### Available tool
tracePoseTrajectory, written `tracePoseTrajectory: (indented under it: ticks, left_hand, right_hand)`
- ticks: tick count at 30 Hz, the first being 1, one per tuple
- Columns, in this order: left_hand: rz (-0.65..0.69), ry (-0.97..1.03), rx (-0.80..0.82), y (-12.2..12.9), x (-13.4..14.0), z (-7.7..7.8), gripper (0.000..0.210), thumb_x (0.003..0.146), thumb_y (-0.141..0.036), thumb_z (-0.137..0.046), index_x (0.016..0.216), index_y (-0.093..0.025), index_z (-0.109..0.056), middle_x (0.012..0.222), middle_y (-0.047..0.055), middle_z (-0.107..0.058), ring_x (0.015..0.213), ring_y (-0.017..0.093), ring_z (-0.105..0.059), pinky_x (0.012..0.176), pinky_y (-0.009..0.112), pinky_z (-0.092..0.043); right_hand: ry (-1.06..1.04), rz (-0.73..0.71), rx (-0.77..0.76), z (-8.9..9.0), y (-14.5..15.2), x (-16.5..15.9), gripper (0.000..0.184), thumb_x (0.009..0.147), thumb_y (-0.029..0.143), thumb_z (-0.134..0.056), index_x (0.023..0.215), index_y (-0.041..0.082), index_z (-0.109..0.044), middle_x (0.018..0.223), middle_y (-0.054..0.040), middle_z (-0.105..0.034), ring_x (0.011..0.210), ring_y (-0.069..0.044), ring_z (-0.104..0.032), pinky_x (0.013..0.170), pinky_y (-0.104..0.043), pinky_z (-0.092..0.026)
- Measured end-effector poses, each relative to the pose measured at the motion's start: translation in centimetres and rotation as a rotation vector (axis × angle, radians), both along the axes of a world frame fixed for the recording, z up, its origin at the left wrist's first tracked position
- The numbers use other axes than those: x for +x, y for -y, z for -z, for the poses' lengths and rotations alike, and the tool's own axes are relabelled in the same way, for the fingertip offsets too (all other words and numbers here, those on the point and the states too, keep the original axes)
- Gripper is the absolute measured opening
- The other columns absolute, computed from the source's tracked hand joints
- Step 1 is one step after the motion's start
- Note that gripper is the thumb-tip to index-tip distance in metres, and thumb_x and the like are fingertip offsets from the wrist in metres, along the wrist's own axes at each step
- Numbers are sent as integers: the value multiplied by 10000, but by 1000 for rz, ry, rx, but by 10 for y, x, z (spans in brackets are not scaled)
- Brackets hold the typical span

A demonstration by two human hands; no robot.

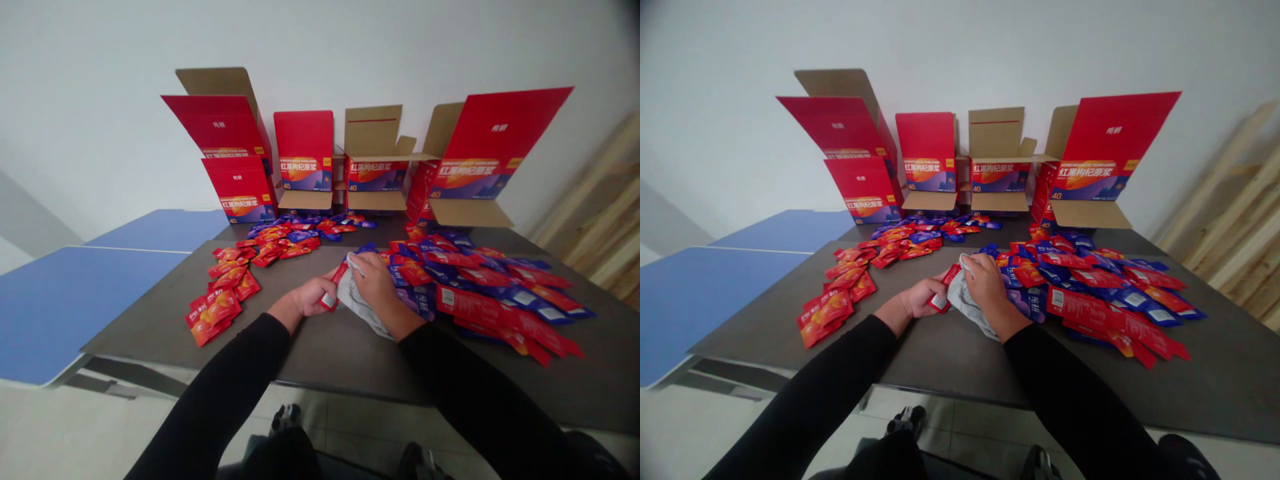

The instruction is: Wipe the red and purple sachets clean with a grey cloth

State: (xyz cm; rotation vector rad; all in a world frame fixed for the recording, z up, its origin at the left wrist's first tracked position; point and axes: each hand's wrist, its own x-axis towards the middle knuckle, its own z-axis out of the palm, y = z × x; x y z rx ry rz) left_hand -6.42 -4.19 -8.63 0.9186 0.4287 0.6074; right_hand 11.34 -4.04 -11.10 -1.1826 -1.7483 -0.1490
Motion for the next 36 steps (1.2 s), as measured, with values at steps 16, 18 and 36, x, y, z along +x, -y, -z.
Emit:
tracePoseTrajectory:
  ticks: [16,18,36]
  left_hand:
    - [-440,379,-432,-20,-22,-19,373,882,-385,-424,1064,-131,-628,1104,184,-683,714,191,-641,574,293,-496]
    - [-532,418,-442,-22,-23,-17,333,891,-338,-393,1006,-133,-629,1027,175,-689,626,166,-594,534,279,-461]
    - [-622,313,-413,-31,-16,-14,278,986,-174,-474,1195,-73,-627,867,94,-740,697,149,-721,719,237,-588]
  right_hand:
    - [-104,23,44,4,-9,10,321,879,202,-525,1109,219,-748,1009,-103,-685,960,-264,-637,916,-448,-546]
    - [-106,10,47,4,-9,10,311,880,203,-531,1100,211,-750,1006,-108,-685,956,-268,-639,908,-456,-550]
    - [-39,-105,48,-3,1,3,256,898,195,-555,1092,254,-712,1024,-65,-700,989,-244,-654,924,-437,-558]
